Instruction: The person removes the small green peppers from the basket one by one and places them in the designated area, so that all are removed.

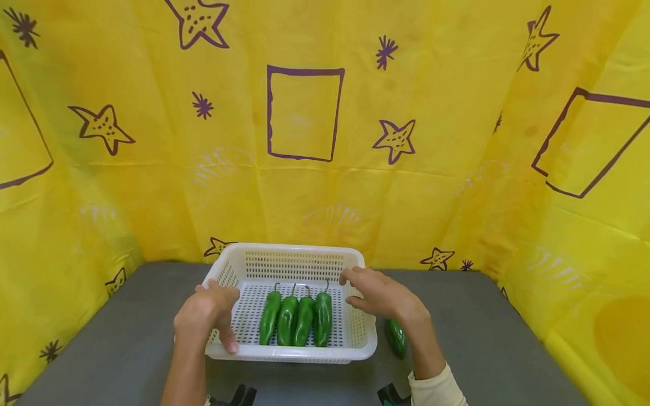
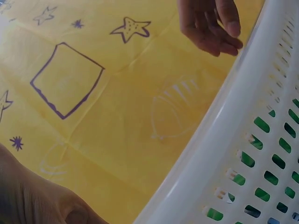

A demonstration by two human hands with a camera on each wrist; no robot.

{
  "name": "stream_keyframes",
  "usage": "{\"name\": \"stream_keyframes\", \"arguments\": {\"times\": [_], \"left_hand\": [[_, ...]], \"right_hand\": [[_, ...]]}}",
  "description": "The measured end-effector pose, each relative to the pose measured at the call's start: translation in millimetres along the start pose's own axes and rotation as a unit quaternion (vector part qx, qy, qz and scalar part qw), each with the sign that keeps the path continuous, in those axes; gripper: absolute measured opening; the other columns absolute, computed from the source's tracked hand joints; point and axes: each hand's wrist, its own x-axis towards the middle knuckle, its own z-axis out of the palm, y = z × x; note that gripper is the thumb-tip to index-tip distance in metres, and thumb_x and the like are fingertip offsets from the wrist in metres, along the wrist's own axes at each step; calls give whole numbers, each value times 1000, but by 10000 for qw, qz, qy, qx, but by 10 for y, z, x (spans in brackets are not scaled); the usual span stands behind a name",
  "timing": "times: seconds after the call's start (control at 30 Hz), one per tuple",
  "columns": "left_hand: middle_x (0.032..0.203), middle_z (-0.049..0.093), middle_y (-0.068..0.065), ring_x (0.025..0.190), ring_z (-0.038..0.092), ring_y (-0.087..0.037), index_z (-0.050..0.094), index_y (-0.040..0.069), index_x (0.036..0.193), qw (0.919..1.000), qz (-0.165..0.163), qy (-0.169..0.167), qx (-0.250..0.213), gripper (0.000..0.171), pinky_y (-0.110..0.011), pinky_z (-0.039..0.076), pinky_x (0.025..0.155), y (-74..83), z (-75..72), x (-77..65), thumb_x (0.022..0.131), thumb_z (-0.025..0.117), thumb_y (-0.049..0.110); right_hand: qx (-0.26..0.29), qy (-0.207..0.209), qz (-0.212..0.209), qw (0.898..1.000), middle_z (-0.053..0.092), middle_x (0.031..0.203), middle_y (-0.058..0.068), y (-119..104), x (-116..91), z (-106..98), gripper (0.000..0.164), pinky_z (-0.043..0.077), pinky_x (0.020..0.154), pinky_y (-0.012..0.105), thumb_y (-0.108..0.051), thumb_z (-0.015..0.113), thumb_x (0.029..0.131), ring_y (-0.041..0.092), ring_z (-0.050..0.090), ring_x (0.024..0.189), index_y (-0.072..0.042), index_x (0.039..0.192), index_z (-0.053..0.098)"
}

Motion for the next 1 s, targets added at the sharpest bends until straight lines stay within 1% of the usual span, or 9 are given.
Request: {"name": "stream_keyframes", "arguments": {"times": [0.1,0.17,0.23,0.4,0.53,0.67,0.77,0.9,1.0], "left_hand": [[155,4,-56,135,30,-75,39,-2,154,10000,3,-3,7,128,-80,43,98,-2,5,5,45,104,22],[155,5,-56,135,30,-75,42,-1,152,10000,14,3,38,126,-80,43,98,-2,5,5,44,104,22],[155,6,-56,134,31,-75,44,0,150,10000,23,9,69,124,-79,43,99,0,4,2,44,104,22],[155,7,-57,132,35,-72,43,0,151,10000,-20,-2,25,125,-78,44,99,6,3,0,44,104,22],[155,8,-57,134,33,-74,44,1,150,10000,-5,23,64,123,-78,44,99,1,-3,1,45,105,22],[154,8,-57,134,33,-74,44,-1,150,10000,-23,20,60,124,-78,44,100,-11,6,-2,45,105,21],[154,7,-57,134,33,-74,41,-1,151,10000,-59,11,-9,127,-79,44,99,-15,12,-4,44,105,20],[156,5,-55,136,31,-73,42,1,153,9999,-83,33,-74,127,-79,43,99,-11,6,-2,44,104,20],[157,4,-54,137,32,-72,40,0,155,9999,-117,35,-76,129,-79,43,100,-1,-4,2,45,104,19]], "right_hand": [[-135,-66,-232,9996,70,117,8,-45,51,58,27,52,76,30,-12,72,98,14,58,84,-9,123,63],[-86,-204,-351,9991,72,118,8,-74,87,103,27,53,76,30,-11,71,98,15,61,85,-8,123,63],[-45,-384,-406,9984,73,120,9,-103,123,157,27,55,80,31,-11,71,98,16,64,90,-7,123,63],[46,-782,-352,9963,73,128,8,-168,184,243,31,57,91,33,-14,71,100,19,70,106,-8,129,64],[13,-881,-284,9957,73,130,7,-189,211,275,33,57,96,35,-15,71,99,23,70,115,-9,131,64],[-121,-963,-192,9951,73,129,4,-211,226,319,32,57,95,33,-17,73,99,20,70,113,-12,129,66],[-220,-1086,-158,9937,75,124,2,-241,238,354,32,56,90,29,-18,75,97,15,70,104,-14,127,67],[-296,-1378,21,9900,76,117,-2,-290,260,396,32,56,88,28,-20,78,95,8,67,95,-16,125,68],[-352,-1626,187,9859,75,115,-4,-315,267,435,30,55,88,27,-21,79,94,6,65,96,-18,122,70]]}}
